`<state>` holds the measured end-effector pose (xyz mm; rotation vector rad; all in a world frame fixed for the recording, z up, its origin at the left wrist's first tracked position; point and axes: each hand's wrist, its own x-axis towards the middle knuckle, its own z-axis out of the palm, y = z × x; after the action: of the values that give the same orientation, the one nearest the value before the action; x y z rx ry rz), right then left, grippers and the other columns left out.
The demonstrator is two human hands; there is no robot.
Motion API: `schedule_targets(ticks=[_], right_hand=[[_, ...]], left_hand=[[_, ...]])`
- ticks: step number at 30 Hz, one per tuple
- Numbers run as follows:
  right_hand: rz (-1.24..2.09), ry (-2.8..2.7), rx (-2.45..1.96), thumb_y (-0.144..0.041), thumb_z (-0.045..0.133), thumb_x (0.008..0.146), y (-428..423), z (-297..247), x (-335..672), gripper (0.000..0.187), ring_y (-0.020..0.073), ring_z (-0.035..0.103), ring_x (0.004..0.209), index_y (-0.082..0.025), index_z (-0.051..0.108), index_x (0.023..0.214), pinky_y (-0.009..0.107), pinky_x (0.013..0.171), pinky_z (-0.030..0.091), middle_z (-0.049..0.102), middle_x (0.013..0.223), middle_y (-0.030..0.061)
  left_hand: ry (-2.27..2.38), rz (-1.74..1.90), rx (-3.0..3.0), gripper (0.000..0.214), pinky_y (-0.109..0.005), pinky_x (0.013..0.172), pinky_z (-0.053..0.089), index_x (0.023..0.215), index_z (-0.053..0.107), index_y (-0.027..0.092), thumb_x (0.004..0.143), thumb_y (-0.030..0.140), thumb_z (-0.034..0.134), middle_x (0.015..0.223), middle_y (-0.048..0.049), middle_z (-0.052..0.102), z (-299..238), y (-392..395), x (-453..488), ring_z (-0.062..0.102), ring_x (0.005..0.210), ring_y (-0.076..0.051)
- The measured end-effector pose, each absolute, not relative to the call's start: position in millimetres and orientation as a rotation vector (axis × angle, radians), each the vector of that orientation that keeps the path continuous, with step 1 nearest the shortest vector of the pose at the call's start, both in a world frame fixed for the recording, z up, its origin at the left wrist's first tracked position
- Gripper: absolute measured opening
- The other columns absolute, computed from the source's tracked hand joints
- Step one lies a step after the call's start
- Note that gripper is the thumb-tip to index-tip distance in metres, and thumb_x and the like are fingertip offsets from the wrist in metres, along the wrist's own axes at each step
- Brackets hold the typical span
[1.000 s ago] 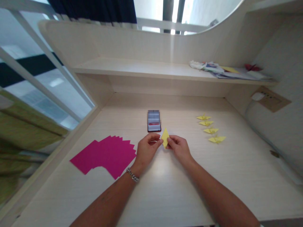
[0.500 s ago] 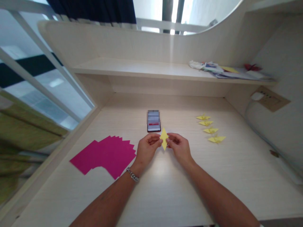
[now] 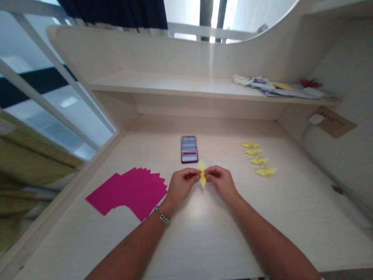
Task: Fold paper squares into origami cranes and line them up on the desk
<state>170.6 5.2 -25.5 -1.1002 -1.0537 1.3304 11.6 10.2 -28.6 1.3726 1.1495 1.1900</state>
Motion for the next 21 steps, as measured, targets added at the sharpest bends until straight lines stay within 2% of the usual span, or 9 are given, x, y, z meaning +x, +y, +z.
schedule_targets(ticks=[5, 8, 11, 15, 21], right_hand=[[1.477, -0.958, -1.094, -0.032, 0.069, 0.063, 5.5, -24.0, 172.4, 0.017, 0.0183, 0.063, 0.068, -0.016, 0.068, 0.071, 0.035, 0.069, 0.053, 0.068, 0.070, 0.0037], [1.407, -0.988, -1.172, -0.032, 0.074, 0.059, 6.1, -24.3, 171.8, 0.021, 0.0158, 0.061, 0.061, -0.016, 0.066, 0.069, 0.032, 0.063, 0.052, 0.066, 0.066, 0.0022], [1.357, -1.028, -1.186, -0.029, 0.077, 0.054, 6.6, -25.5, 171.3, 0.023, 0.0136, 0.058, 0.056, -0.017, 0.063, 0.069, 0.028, 0.058, 0.049, 0.065, 0.063, 0.0004], [1.307, -1.093, -1.181, -0.027, 0.075, 0.056, 7.1, -30.4, 171.0, 0.021, 0.0126, 0.057, 0.056, -0.017, 0.059, 0.067, 0.026, 0.057, 0.047, 0.062, 0.062, -0.0008], [1.199, -1.121, -1.216, -0.027, 0.074, 0.056, 8.0, -37.7, 168.8, 0.026, 0.0121, 0.055, 0.055, -0.019, 0.052, 0.067, 0.024, 0.054, 0.045, 0.058, 0.060, -0.0031]], left_hand=[[1.180, 1.176, 1.451, 0.012, -0.033, 0.078, 0.052, 0.078, 0.074, 0.020, 0.067, 0.020, 0.068, 0.084, -0.0059, 0.072, -28.8, 9.9, 10.4, 0.066, 0.078, -0.019], [1.129, 1.159, 1.427, 0.011, -0.033, 0.079, 0.052, 0.075, 0.073, 0.020, 0.067, 0.018, 0.067, 0.084, -0.0056, 0.071, -25.9, 8.9, 10.9, 0.066, 0.078, -0.019], [1.064, 1.167, 1.308, 0.009, -0.031, 0.073, 0.053, 0.076, 0.068, 0.017, 0.067, 0.018, 0.067, 0.078, -0.0040, 0.070, -25.2, 8.6, 12.0, 0.065, 0.073, -0.017], [1.070, 1.184, 1.243, 0.019, -0.025, 0.063, 0.051, 0.081, 0.059, 0.016, 0.066, 0.021, 0.071, 0.072, -0.0010, 0.066, -29.9, 8.8, 15.1, 0.064, 0.066, -0.014], [1.097, 1.172, 1.253, 0.024, -0.024, 0.061, 0.050, 0.082, 0.057, 0.016, 0.065, 0.021, 0.073, 0.071, -0.0015, 0.066, -28.6, 6.5, 19.6, 0.064, 0.065, -0.014]])
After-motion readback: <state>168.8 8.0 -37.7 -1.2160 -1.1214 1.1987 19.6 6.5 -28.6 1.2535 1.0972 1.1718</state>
